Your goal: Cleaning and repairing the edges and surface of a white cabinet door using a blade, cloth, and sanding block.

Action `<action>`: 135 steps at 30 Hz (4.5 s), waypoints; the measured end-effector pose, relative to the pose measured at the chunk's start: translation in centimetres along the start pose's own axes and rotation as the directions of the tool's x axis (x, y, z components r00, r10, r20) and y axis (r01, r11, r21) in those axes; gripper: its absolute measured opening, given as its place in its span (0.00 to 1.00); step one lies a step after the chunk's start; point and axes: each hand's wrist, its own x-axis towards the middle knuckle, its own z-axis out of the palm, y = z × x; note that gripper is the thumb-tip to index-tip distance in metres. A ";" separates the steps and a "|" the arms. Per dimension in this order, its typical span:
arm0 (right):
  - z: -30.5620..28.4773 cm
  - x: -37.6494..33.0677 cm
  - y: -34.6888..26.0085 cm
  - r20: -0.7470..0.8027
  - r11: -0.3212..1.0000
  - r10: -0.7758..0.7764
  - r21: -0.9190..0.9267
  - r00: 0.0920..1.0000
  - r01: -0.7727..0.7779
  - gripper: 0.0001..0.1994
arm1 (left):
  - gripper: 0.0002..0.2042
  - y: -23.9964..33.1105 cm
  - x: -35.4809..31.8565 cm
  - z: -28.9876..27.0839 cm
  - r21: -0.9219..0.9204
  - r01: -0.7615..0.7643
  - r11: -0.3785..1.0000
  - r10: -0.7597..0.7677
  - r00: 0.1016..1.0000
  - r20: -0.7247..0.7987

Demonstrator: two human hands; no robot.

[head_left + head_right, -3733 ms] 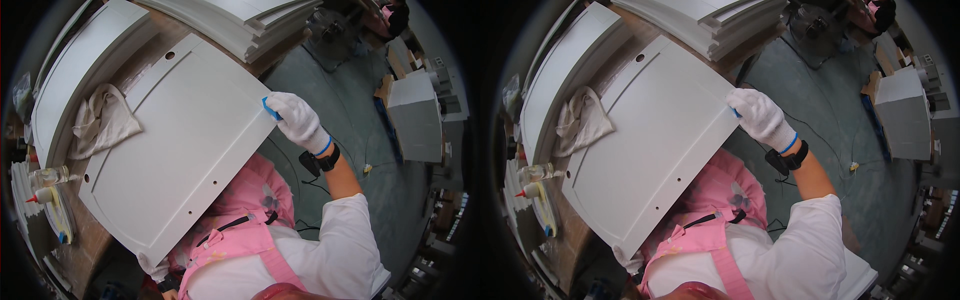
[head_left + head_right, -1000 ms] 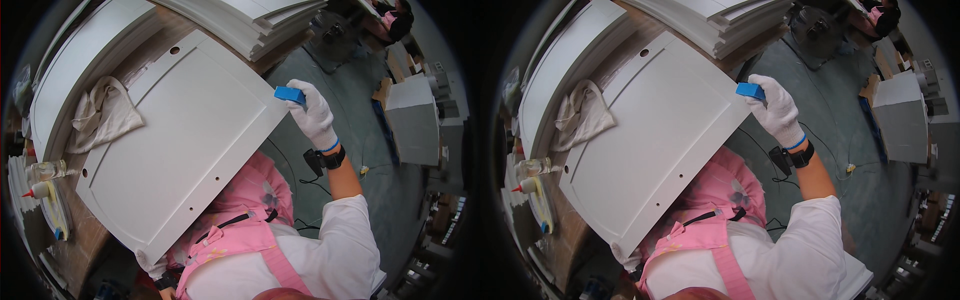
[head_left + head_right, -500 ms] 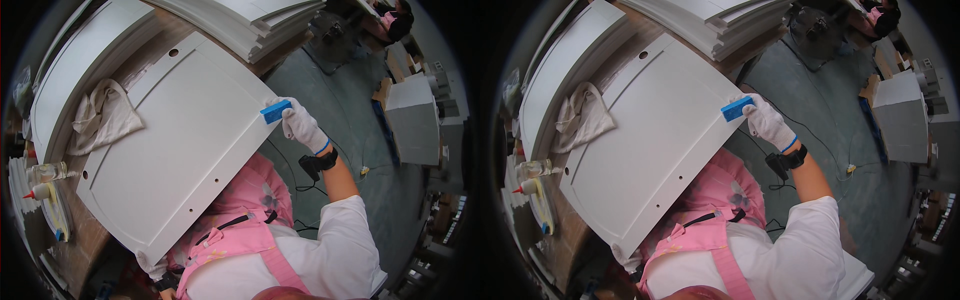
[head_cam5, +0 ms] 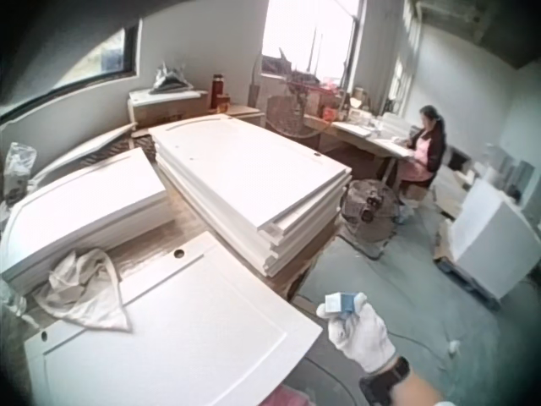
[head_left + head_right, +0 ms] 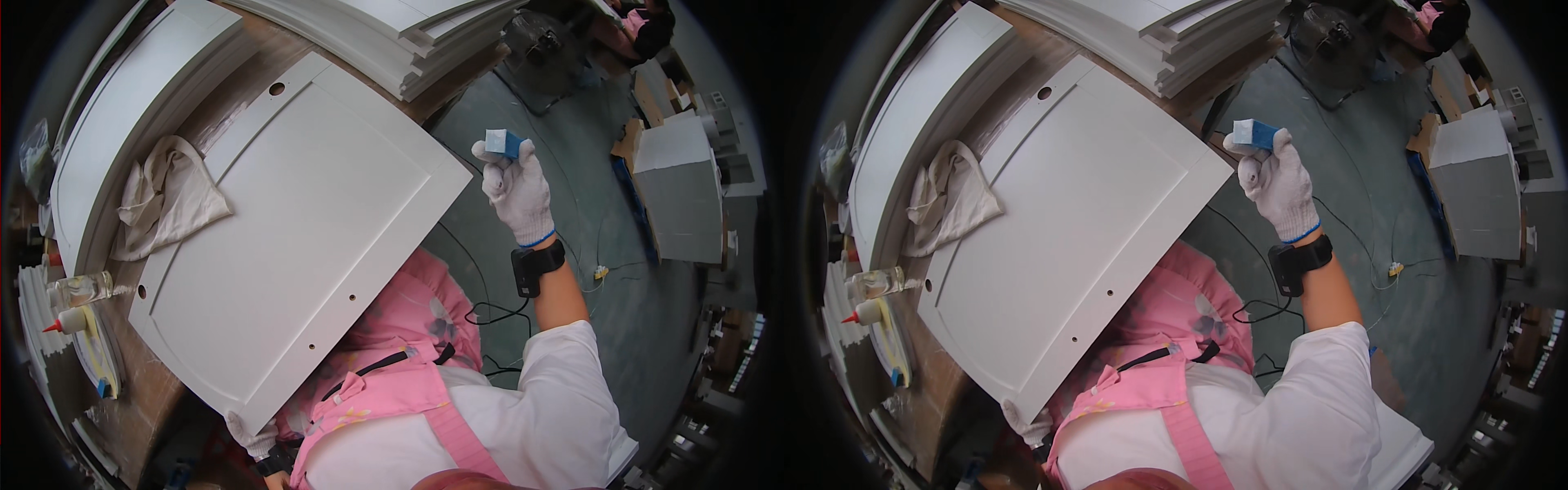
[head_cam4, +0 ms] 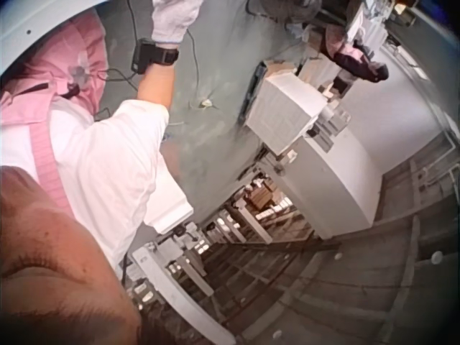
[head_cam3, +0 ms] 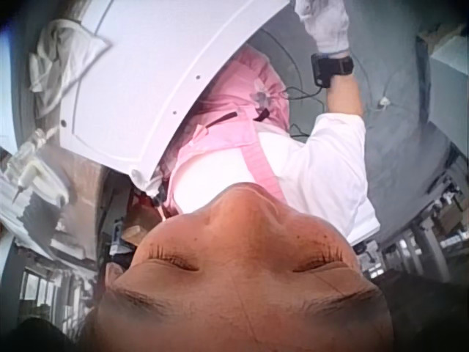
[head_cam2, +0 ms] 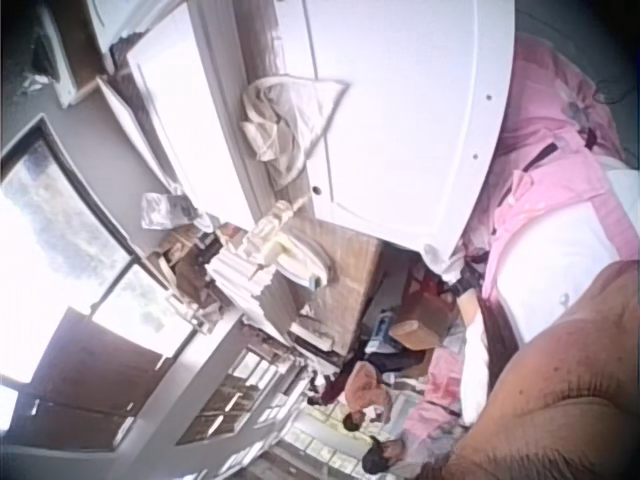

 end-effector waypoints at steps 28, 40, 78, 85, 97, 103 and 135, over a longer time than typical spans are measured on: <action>2.4 1.6 2.3 -0.173 0.988 0.103 0.128 0.980 -0.081 0.24 | 0.33 0.1 0.4 -1.5 -0.163 0.114 0.980 -0.082 0.978 0.191; 5.6 2.2 1.9 0.032 0.926 0.210 0.313 0.977 -0.210 0.23 | 0.32 1.1 -3.7 -6.7 0.135 0.042 0.990 -0.004 0.963 -0.270; 20.9 11.3 8.9 0.865 -0.500 -0.221 -0.497 0.450 0.710 0.23 | 0.25 -2.9 -3.6 -7.3 0.179 -0.183 0.967 0.214 0.961 -0.172; 21.5 10.9 8.5 0.806 -0.466 -0.170 -0.573 0.567 0.674 0.24 | 0.26 -3.3 -3.2 -9.6 0.121 -0.198 0.973 0.220 0.951 -0.216; 21.0 11.5 8.5 0.844 -0.483 -0.201 -0.528 0.498 0.699 0.26 | 0.33 -1.4 -1.8 -13.1 -0.176 0.208 0.962 -0.183 0.972 0.145; 20.2 11.4 8.6 0.841 -0.468 -0.178 -0.529 0.510 0.708 0.26 | 0.33 -2.6 -0.8 -11.8 -0.080 0.054 0.995 -0.058 0.997 -0.046; 19.1 11.8 9.8 0.522 0.038 -0.477 -0.791 0.707 0.610 0.18 | 0.33 -2.7 -2.7 -10.4 0.058 -0.106 0.993 0.117 0.967 -0.225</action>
